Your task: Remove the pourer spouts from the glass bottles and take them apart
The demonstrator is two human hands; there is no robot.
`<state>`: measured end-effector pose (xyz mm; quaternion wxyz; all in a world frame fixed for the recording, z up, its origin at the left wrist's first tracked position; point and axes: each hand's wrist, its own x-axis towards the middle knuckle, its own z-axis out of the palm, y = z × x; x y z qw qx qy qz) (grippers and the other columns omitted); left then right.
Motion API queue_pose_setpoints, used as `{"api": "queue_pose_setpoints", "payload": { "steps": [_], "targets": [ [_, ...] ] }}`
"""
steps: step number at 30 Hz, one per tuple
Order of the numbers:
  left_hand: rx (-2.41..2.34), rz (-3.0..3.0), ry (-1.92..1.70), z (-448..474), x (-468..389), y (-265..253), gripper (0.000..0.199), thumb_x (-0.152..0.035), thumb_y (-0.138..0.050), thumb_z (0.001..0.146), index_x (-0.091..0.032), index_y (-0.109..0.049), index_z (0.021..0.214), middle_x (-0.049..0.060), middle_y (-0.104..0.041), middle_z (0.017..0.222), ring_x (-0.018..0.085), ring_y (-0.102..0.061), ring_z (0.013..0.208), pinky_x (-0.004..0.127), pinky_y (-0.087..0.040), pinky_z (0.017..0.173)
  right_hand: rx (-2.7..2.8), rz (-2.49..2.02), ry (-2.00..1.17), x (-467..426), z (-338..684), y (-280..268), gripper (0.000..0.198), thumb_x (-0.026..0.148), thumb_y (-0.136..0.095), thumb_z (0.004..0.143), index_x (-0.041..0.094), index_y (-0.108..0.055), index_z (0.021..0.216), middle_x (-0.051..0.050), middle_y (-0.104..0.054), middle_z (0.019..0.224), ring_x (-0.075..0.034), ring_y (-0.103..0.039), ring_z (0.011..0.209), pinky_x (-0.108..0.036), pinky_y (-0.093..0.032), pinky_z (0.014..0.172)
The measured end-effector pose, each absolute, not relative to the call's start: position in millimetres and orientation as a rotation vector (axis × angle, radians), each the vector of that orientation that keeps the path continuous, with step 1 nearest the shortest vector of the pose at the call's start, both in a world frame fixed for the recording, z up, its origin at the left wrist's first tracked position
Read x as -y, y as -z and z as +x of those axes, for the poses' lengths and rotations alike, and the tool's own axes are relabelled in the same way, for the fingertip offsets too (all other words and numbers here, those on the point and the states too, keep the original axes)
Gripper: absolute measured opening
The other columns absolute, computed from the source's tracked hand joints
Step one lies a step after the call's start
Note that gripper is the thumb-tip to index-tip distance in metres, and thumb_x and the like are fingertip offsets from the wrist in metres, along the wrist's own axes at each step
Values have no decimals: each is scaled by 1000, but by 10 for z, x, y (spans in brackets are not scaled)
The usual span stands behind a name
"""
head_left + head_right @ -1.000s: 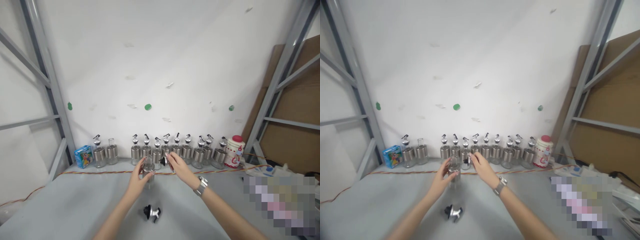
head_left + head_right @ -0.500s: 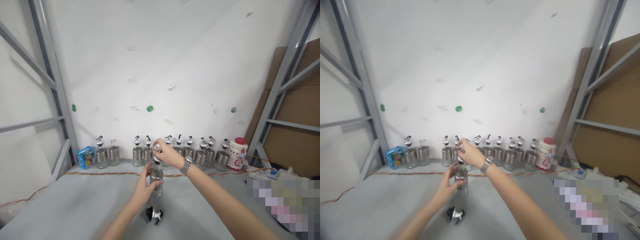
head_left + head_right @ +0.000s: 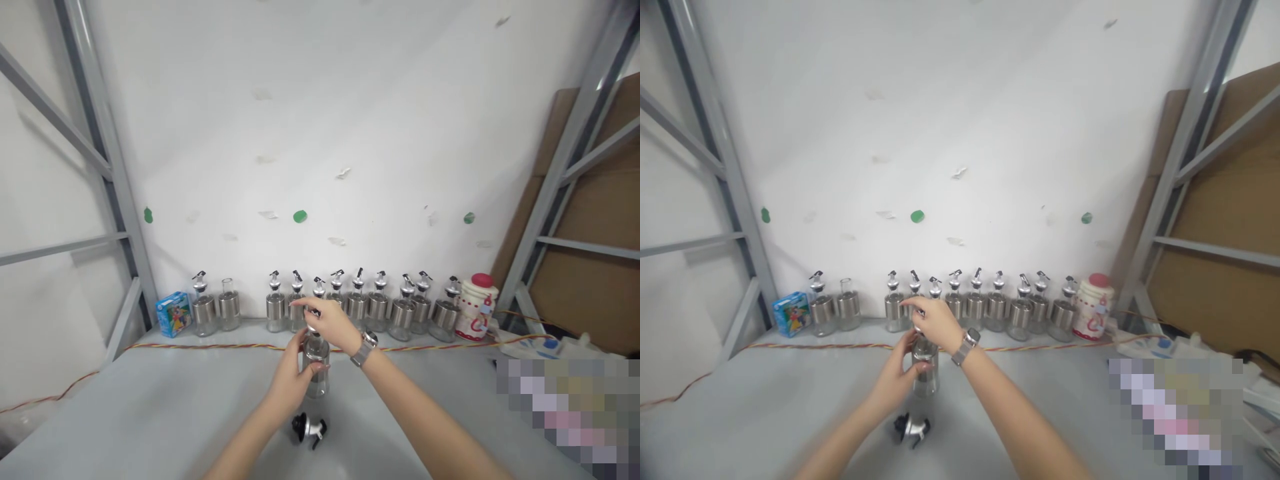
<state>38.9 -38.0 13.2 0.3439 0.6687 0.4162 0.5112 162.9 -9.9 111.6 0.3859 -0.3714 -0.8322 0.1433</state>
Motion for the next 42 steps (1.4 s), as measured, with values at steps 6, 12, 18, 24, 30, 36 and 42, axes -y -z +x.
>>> {"api": "queue_pose_setpoints", "payload": {
  "steps": [6,12,18,24,30,36,42],
  "targets": [
    [-1047,1743,-1290,353,352,-95,60,-16,-60,66,-21,-37,121,8,-49,120,23,-44,110,38,-31,94,2009,-930,-386,140,1639,-1033,39,9,-39,73,23,-60,103,0,-65,88,-9,-46,54,-20,-36,57],
    [-1010,1795,-1287,342,365,-137,51,-14,-61,63,-21,-48,112,7,-53,113,23,-47,105,38,-32,92,2040,-973,-351,178,1622,-1014,39,7,-39,72,24,-61,100,1,-65,83,-10,-49,58,-21,-37,61],
    [-990,1772,-1218,262,375,-255,45,-16,-62,63,-20,-54,107,7,-57,111,24,-49,104,38,-35,92,2020,-979,-460,206,1693,-1055,38,23,-48,78,25,-47,116,1,-56,71,-12,-49,60,-24,-39,61],
    [-962,1762,-1076,181,414,-454,55,-25,-63,66,-23,-46,118,6,-49,124,23,-42,116,39,-29,99,1809,-914,-688,314,2040,-882,34,31,-36,86,22,-41,118,1,-46,73,-10,-46,58,-21,-42,54],
    [-1198,2200,-1437,267,518,-559,51,-30,-51,79,-28,-32,126,4,-37,133,20,-33,122,38,-27,100,2126,-988,-226,473,2079,-708,58,-1,-34,69,20,-34,123,-7,-48,109,-16,-48,95,-32,-43,80],
    [-1325,2624,-1450,296,427,-484,46,-26,-44,83,-21,-31,127,9,-43,128,22,-37,118,40,-32,97,2289,-1084,385,452,1849,-761,48,-2,-35,70,10,-41,117,-12,-52,107,-22,-45,100,-38,-37,86],
    [-1389,2649,-1530,339,344,-387,44,-21,-39,84,-21,-30,128,12,-45,124,24,-41,114,44,-37,91,2309,-1066,615,423,1749,-760,36,3,-37,79,8,-44,113,-11,-54,91,-23,-47,84,-37,-39,76]
  ]
}}
